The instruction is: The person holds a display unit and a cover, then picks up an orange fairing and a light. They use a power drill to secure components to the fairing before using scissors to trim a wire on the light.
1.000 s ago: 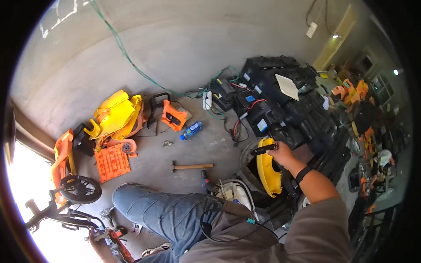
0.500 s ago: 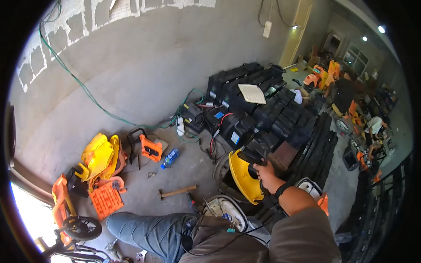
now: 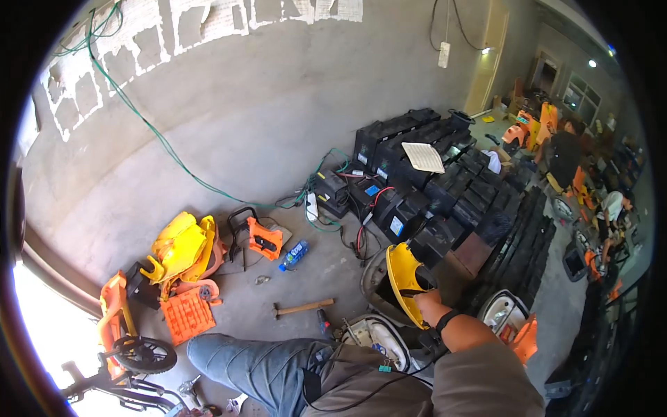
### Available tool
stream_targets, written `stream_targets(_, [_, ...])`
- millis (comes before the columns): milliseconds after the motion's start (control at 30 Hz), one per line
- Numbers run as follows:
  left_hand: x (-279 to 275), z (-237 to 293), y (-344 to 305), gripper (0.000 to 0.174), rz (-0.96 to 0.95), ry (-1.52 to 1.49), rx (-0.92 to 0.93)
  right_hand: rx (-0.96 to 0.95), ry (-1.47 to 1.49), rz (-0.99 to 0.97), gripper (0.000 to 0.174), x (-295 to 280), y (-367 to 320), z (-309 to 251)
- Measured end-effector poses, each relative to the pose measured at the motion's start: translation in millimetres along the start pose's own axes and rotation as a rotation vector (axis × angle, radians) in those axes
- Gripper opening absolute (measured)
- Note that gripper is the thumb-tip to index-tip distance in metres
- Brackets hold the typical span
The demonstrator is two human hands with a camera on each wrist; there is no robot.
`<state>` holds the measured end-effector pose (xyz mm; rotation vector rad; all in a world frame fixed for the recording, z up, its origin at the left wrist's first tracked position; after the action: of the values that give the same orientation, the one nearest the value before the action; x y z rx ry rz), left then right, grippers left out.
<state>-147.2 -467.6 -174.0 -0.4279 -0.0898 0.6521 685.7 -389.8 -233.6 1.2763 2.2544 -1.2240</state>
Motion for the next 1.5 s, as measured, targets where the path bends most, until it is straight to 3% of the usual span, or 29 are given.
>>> stream_targets(33, [2, 2, -3, 0.030, -0.006, 0.007, 0.008, -0.056, 0.051, 0.146, 0.015, 5, 23, 13])
stream_targets(133, [6, 11, -10, 0.030, -0.020, 0.017, 0.041, -0.126, -0.034, 0.288, 0.021, 13, 87, 43])
stream_targets(200, [7, 18, -15, 0.031, -0.035, 0.028, 0.061, -0.192, -0.029, 0.197, 0.017, 21, 155, 70])
stream_targets(233, [2, 10, -10, 0.033, -0.150, -0.023, -0.130, -0.252, -0.019, 0.109, 0.013, 28, 170, 75])
stream_targets(267, [7, 18, -19, 0.034, -0.180, -0.026, -0.100, -0.247, -0.023, 0.105, 0.013, 28, 141, -14])
stream_targets(300, [10, 21, -23, 0.035, -0.147, 0.007, -0.101, -0.124, -0.053, 0.062, 0.009, -14, 115, 58])
stream_targets(333, [10, 21, -25, 0.037, -0.113, 0.039, -0.100, -0.001, -0.083, 0.019, 0.009, 7, 40, 17])
stream_targets(367, [-1, 13, -19, 0.037, -0.111, 0.044, -0.101, -0.005, -0.012, -0.013, 0.007, 3, 20, 7])
stream_targets(433, [-9, -19, -12, 0.042, -0.377, -0.307, -0.343, 0.008, 0.057, -0.075, 0.008, 8, 33, 18])
stream_targets(467, [-5, -19, -13, 0.042, -0.375, -0.306, -0.340, 0.015, 0.132, -0.134, 0.009, 12, 41, 21])
stream_targets(600, [1, -16, -24, 0.045, -0.068, -0.221, -0.296, 0.037, -0.156, -0.228, 0.008, 15, 57, 27])
stream_targets(667, [-2, -9, -29, 0.046, 0.086, -0.180, -0.273, -0.055, -0.470, -0.283, 0.009, 13, 47, 18])
stream_targets(700, [1, 0, -35, 0.045, -0.025, 0.017, -0.273, -0.057, -0.469, -0.285, 0.009, 15, 51, 22])
stream_targets(767, [4, 4, -38, 0.042, 0.000, 0.046, -0.256, -0.247, -0.678, -0.099, 0.020, 8, 53, 14])
stream_targets(800, [7, 7, -40, 0.039, 0.022, 0.077, -0.240, -0.246, -0.679, -0.100, 0.020, 5, 52, 17])
stream_targets(867, [22, 23, -55, 0.038, 0.028, 0.074, -0.239, -0.605, -0.785, 0.071, 0.025, -8, 11, -18])
stream_targets(967, [27, 28, -58, 0.036, 0.032, 0.076, -0.216, -0.717, -0.896, 0.101, 0.035, -9, -2, -25])
stream_targets(1267, [12, 11, -40, 0.048, 0.068, 0.095, -0.126, -0.670, -0.732, 0.163, 0.021, -5, 44, -11])
stream_targets(1367, [-3, -8, -34, 0.045, 0.164, 0.059, -0.243, -0.664, -0.745, 0.153, 0.024, -7, 42, -23])
stream_targets(1500, [0, -2, -31, 0.041, 0.162, 0.118, -0.251, -0.669, -0.759, 0.114, 0.024, -6, 41, -38])
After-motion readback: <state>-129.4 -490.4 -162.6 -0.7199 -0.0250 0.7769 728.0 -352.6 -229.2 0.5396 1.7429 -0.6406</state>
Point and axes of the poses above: each hand's wrist, its own y-axis towards the middle knuckle, its own x-axis out of the palm, z = x × y, the point moved 8 cm from there along y, towards the middle knuckle, and after that the axes turned 4 degrees about z, right-handed, at the moved point
